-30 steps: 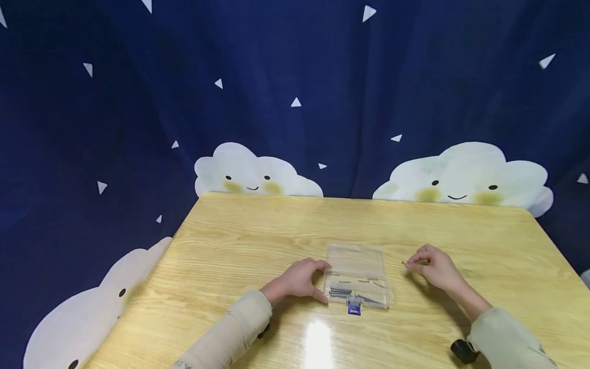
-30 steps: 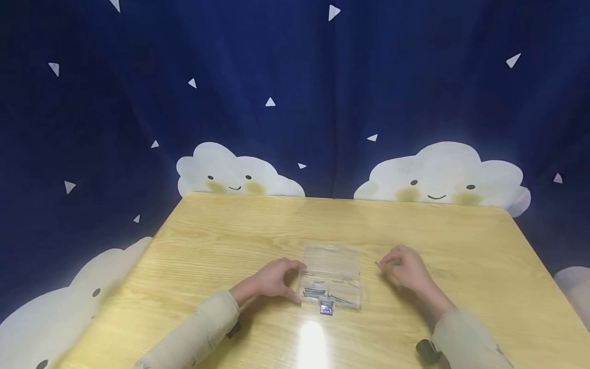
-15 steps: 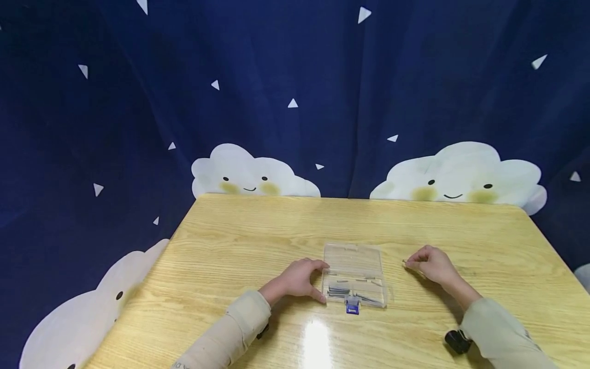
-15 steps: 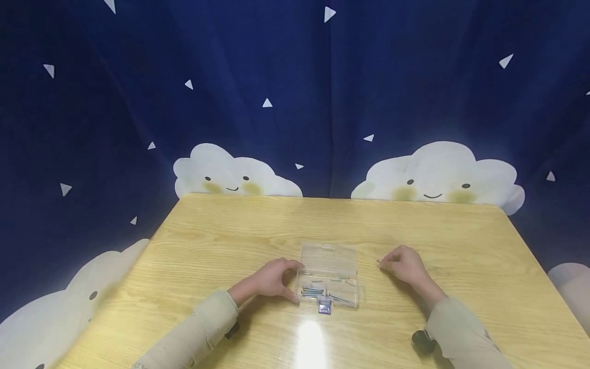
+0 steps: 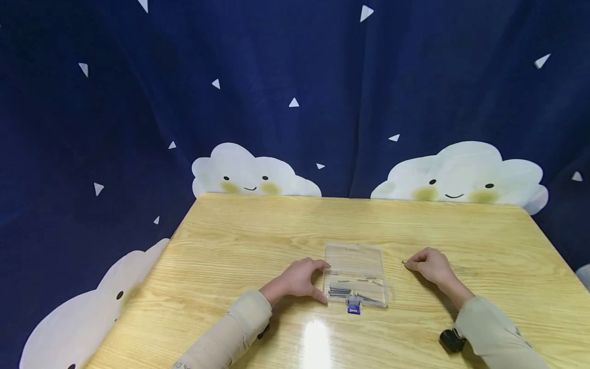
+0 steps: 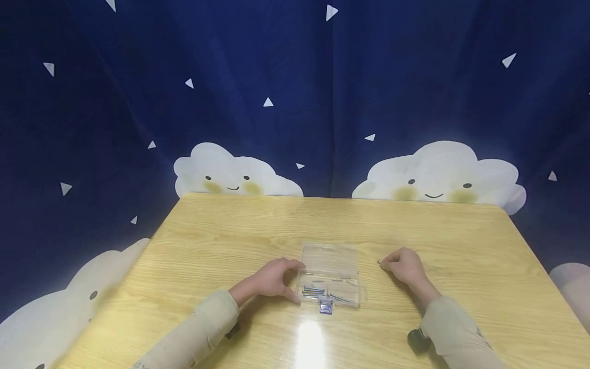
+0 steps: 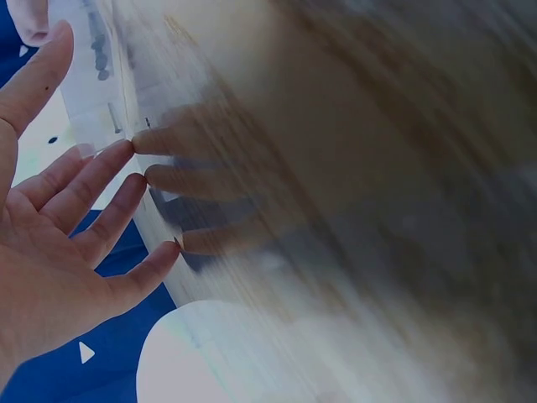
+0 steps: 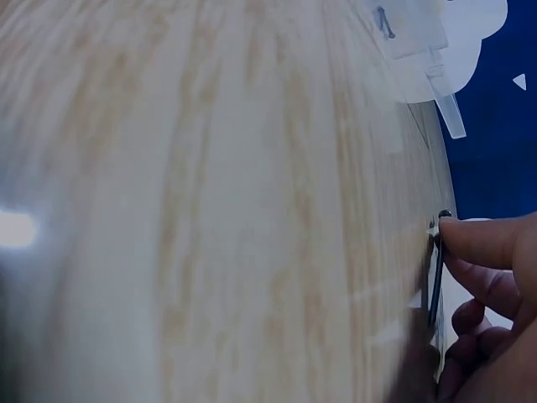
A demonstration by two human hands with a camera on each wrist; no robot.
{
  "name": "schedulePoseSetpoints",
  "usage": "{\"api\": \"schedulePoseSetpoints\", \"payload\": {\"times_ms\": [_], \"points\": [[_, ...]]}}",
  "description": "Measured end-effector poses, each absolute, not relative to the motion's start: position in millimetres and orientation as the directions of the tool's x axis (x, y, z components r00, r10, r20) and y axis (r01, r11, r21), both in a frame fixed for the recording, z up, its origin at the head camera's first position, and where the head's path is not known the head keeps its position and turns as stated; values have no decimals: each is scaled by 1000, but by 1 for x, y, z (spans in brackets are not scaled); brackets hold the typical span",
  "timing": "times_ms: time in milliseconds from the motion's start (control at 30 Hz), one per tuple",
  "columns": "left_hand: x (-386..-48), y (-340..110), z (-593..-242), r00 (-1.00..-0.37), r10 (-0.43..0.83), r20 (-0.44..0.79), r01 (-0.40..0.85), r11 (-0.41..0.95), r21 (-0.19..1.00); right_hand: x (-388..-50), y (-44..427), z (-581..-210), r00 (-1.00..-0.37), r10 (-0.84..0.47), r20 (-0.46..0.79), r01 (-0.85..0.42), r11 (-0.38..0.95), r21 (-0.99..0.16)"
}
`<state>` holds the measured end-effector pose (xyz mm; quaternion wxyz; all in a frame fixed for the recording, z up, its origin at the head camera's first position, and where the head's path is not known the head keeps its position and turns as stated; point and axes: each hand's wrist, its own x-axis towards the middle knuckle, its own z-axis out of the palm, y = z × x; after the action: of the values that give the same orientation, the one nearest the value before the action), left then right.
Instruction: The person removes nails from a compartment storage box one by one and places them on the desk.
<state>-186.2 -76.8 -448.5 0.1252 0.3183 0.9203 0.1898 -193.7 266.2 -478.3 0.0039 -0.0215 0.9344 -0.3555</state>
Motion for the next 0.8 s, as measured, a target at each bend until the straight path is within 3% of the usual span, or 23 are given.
{"api": "schedulePoseSetpoints", "payload": {"times_ms": [300, 800], "points": [[-186, -76, -448, -769, 629, -114, 532, 729, 430, -192, 266, -479, -999, -9, 45, -36, 763, -645], [-186, -75, -449, -765, 632, -123, 530, 727, 437, -178, 271, -465, -1000, -15, 26, -29, 689, -724]]}}
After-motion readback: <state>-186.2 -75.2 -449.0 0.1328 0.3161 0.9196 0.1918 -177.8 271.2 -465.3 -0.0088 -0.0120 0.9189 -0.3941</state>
